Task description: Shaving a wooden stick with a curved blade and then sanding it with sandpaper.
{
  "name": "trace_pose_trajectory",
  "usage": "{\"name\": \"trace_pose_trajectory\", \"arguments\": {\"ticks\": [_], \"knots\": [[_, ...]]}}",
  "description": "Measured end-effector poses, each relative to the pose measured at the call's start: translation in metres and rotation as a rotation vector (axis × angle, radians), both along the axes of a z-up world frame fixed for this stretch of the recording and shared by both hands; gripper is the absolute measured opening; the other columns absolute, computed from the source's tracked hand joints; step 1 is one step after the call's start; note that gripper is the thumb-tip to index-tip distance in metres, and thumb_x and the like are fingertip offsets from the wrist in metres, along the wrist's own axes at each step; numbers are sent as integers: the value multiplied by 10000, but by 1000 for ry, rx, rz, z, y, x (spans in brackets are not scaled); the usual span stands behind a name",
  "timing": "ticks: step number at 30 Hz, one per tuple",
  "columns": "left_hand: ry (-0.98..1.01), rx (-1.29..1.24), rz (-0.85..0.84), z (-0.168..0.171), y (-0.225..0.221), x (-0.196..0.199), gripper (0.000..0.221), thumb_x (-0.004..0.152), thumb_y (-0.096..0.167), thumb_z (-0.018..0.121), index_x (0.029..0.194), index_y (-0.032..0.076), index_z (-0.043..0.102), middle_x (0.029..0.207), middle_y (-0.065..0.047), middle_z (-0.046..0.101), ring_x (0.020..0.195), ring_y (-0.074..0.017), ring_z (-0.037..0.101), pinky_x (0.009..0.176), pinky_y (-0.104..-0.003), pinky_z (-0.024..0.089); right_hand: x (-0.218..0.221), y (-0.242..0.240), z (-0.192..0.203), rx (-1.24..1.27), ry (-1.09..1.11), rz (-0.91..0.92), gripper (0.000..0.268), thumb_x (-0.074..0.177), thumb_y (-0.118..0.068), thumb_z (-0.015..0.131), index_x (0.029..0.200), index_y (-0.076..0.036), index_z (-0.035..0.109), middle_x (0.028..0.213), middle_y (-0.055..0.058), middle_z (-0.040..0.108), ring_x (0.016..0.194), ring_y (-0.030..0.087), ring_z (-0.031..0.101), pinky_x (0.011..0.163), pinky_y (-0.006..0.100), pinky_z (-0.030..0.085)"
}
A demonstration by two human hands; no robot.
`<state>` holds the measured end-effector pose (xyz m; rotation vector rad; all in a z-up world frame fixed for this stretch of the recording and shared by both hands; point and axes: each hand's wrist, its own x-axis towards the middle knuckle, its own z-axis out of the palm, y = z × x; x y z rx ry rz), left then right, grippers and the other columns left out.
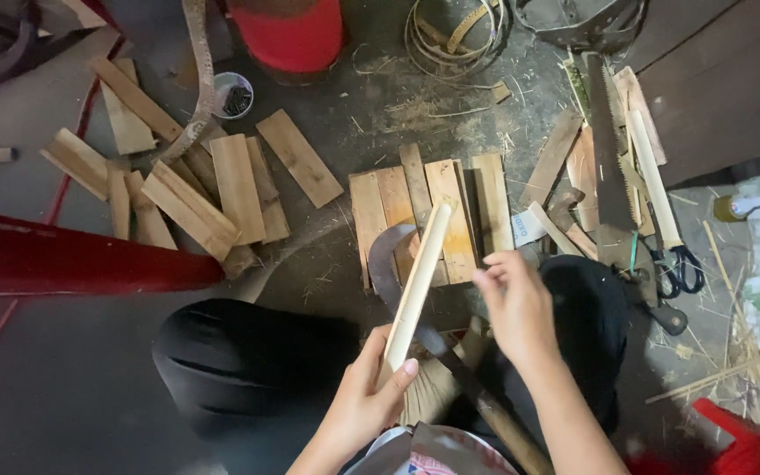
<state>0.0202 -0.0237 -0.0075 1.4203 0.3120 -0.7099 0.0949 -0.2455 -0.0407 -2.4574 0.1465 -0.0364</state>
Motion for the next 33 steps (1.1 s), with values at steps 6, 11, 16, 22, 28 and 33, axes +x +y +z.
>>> {"name": "trace_pose_trajectory", "arguments": {"ticks": [6, 11, 16, 22, 28, 33], "knots": [[41, -73, 106, -5, 7, -4, 468, 1012, 225, 594, 1442, 77, 479, 643, -35, 560, 373, -83, 423, 357, -250, 316, -45, 21, -56, -136, 872, 211, 560, 979, -406, 504, 1444, -111, 402, 963, 138, 725, 703, 227, 720, 621, 324, 587], [90, -104, 223, -7, 10, -7, 466, 1010, 181, 588, 1451, 68, 492, 600, -39, 482, 395, -97, 369, 377, -261, 275, -57, 18, -60, 584, 957, -122, 302, 1006, -235, 623, 1219, -24, 655, 538, 61, 535, 353, 146, 384, 331, 300, 265], [66, -128, 275, -2, 13, -9, 506, 990, 233, 596, 1434, 12, 499, 606, -49, 493, 402, -104, 384, 374, -257, 300, -30, 1, -52, 465, 849, -68, 299, 1086, -270, 486, 1178, -49, 665, 659, 46, 568, 380, 114, 436, 319, 253, 368], [100, -141, 224, -2, 17, -13, 531, 1004, 248, 572, 1474, 34, 445, 601, -56, 496, 389, -109, 392, 383, -256, 300, -19, -15, -59, 295, 848, -176, 329, 990, -301, 647, 1258, -109, 637, 614, 112, 593, 429, 211, 523, 416, 333, 422], [69, -196, 137, -13, 28, -18, 477, 1017, 194, 581, 1451, 43, 450, 712, -73, 521, 415, -109, 412, 383, -233, 311, 14, -14, -21, 10, -253, 127, 95, 853, -175, 762, 895, -112, 706, 1207, 110, 671, 1156, 300, 633, 1063, 451, 528], [48, -104, -125, 20, 55, -1, 469, 973, 171, 653, 1411, 58, 531, 675, -49, 585, 422, -87, 455, 359, -224, 300, 48, 6, 51, -74, -250, 529, 521, 796, -307, 796, 1291, -204, 672, 1511, 82, 475, 1436, 322, 355, 1192, 535, 285]]}}
